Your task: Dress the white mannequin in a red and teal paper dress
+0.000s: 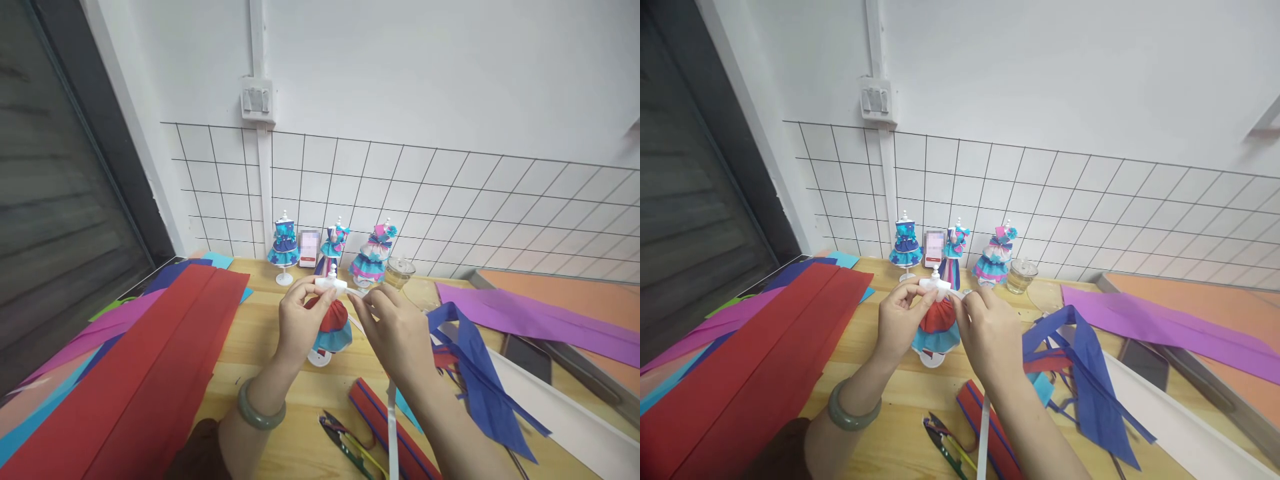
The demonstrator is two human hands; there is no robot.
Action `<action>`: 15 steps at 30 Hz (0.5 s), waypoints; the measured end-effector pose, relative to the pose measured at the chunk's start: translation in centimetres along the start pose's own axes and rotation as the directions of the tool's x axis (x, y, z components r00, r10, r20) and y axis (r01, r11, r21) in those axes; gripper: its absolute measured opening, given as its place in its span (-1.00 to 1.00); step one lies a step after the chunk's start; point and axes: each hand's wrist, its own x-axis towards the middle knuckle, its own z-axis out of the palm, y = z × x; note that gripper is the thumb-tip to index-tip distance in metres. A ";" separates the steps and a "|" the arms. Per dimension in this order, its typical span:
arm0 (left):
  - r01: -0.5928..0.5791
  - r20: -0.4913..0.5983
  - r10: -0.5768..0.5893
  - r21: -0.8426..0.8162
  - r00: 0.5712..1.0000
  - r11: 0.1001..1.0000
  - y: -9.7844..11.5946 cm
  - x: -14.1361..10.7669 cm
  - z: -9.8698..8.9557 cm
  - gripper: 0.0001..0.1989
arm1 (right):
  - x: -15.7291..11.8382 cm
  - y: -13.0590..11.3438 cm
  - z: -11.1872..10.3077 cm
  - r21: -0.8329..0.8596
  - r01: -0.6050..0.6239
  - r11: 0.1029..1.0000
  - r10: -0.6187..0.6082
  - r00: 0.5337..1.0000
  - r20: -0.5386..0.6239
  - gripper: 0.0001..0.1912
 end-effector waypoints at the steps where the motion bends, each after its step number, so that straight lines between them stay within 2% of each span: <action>1: 0.000 -0.004 0.000 0.000 1.000 1.000 0.0 0.0 0.0 -0.86 | 0.0 0.0 0.0 0.005 0.003 1.000 -0.003 1.000 0.001 -0.65; 6: 0.007 -0.016 -0.007 -0.017 1.000 1.000 0.1 -0.1 0.1 -0.83 | -0.2 0.0 -0.1 0.019 -0.009 1.000 0.009 1.000 0.017 -0.67; 11: 0.095 -0.007 -0.097 -0.128 0.995 0.987 0.5 0.0 0.0 -0.70 | -0.5 0.3 -0.1 0.048 -0.026 0.999 0.025 0.999 0.024 -0.70; 15: 0.164 0.049 -0.157 -0.214 0.986 0.963 0.7 0.5 -0.2 -0.69 | -0.6 0.6 -0.2 0.037 0.002 0.999 -0.002 1.000 -0.008 -0.70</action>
